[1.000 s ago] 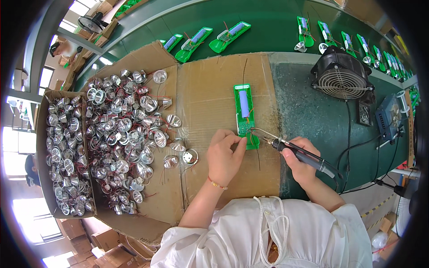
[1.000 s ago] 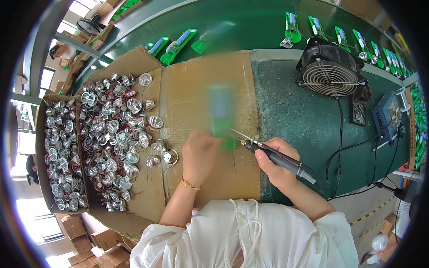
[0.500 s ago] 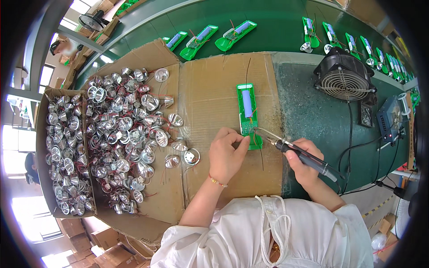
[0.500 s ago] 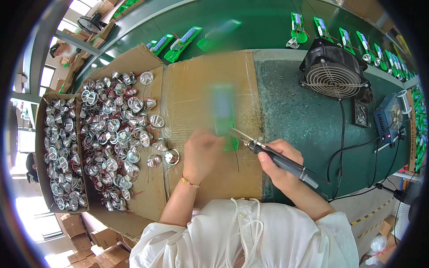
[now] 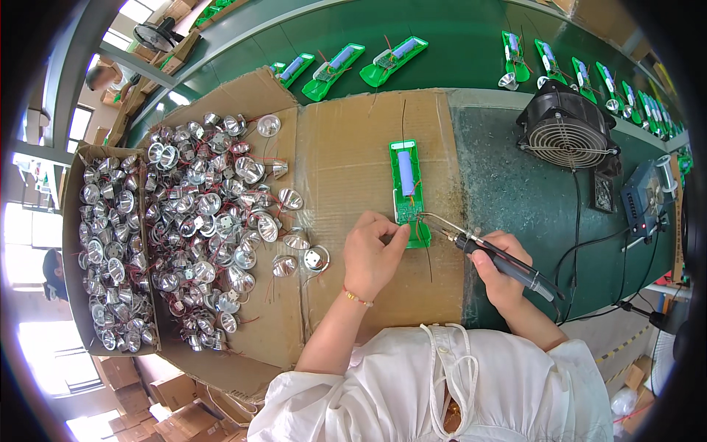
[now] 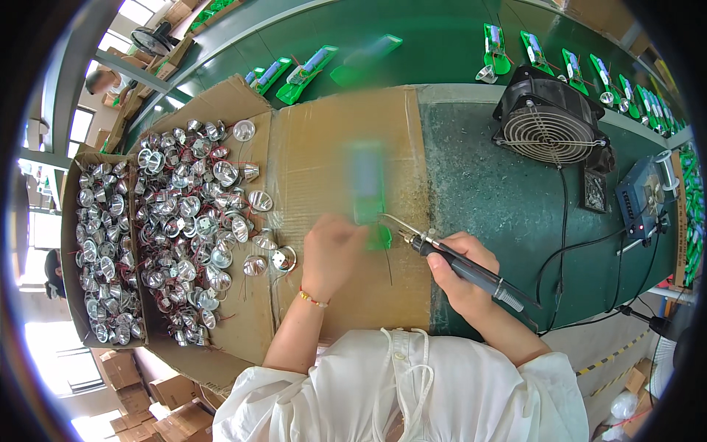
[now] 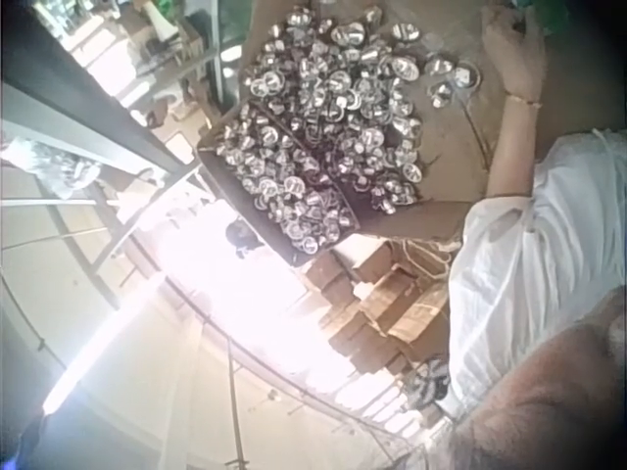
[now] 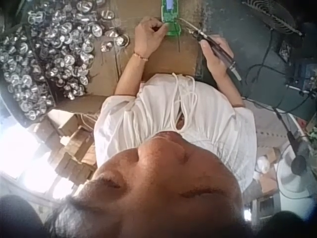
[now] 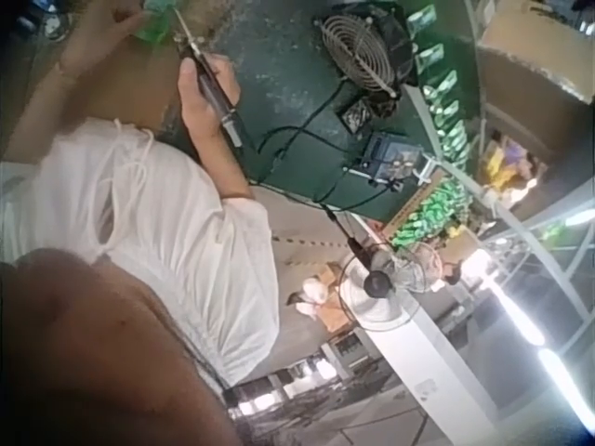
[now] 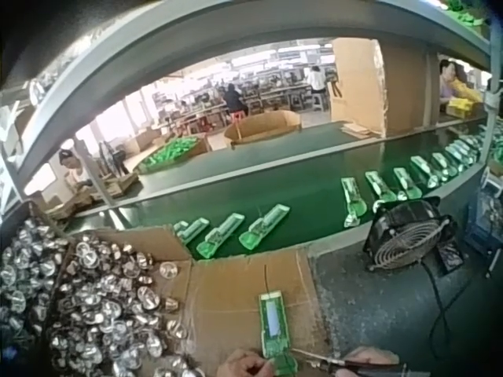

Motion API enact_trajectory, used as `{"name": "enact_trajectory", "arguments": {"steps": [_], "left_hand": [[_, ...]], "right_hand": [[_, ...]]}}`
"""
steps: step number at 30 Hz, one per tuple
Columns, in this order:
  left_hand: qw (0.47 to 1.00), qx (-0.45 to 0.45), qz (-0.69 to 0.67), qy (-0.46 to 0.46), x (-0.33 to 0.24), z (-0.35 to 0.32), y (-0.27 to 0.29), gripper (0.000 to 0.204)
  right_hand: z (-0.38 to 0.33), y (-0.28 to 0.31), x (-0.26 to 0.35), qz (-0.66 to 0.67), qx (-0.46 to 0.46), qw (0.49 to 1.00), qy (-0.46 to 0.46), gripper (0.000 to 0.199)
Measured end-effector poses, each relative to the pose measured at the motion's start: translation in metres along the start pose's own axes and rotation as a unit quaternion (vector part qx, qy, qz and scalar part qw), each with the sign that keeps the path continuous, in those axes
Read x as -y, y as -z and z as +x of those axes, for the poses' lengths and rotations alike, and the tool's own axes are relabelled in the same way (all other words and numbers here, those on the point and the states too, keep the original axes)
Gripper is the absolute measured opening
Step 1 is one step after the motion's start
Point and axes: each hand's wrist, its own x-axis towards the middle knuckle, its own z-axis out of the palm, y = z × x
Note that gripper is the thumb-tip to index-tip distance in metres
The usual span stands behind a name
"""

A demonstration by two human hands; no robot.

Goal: Soldering wires and electronic components into plastic housings on an assembly line.

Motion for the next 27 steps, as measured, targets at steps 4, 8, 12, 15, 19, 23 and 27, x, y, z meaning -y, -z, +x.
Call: {"name": "enact_trajectory", "arguments": {"steps": [4, 8, 12, 15, 19, 23, 27], "left_hand": [[0.998, -0.029, -0.046, 0.009, -0.006, -0.004, 0.003, 0.016], [0.996, -0.043, -0.076, 0.025, -0.007, -0.004, 0.003, 0.017], [1.000, -0.018, -0.004, 0.021, -0.006, 0.000, 0.001, 0.018], [0.999, -0.018, 0.021, 0.019, -0.005, 0.000, -0.002, 0.018], [0.999, -0.024, 0.029, 0.013, -0.002, 0.003, -0.002, 0.018], [0.999, -0.026, 0.022, 0.020, -0.003, 0.009, -0.002, 0.019], [0.999, -0.026, 0.014, 0.014, -0.010, 0.013, -0.002, 0.019]], "right_hand": [[0.001, -0.001, 0.000, 0.000, -0.004, 1.000, -0.009, 0.015], [0.001, -0.005, -0.002, 0.014, -0.015, 0.999, -0.048, 0.014], [0.002, -0.010, -0.002, -0.011, -0.025, 0.999, -0.047, 0.014], [0.003, -0.013, -0.002, 0.019, -0.026, 0.996, -0.078, 0.014], [0.006, -0.011, -0.003, -0.010, 0.001, 0.996, -0.089, 0.014], [0.010, -0.017, 0.001, 0.077, -0.045, 0.975, -0.202, 0.012], [0.010, -0.008, 0.010, 0.133, -0.093, 0.977, -0.135, 0.015]]}}
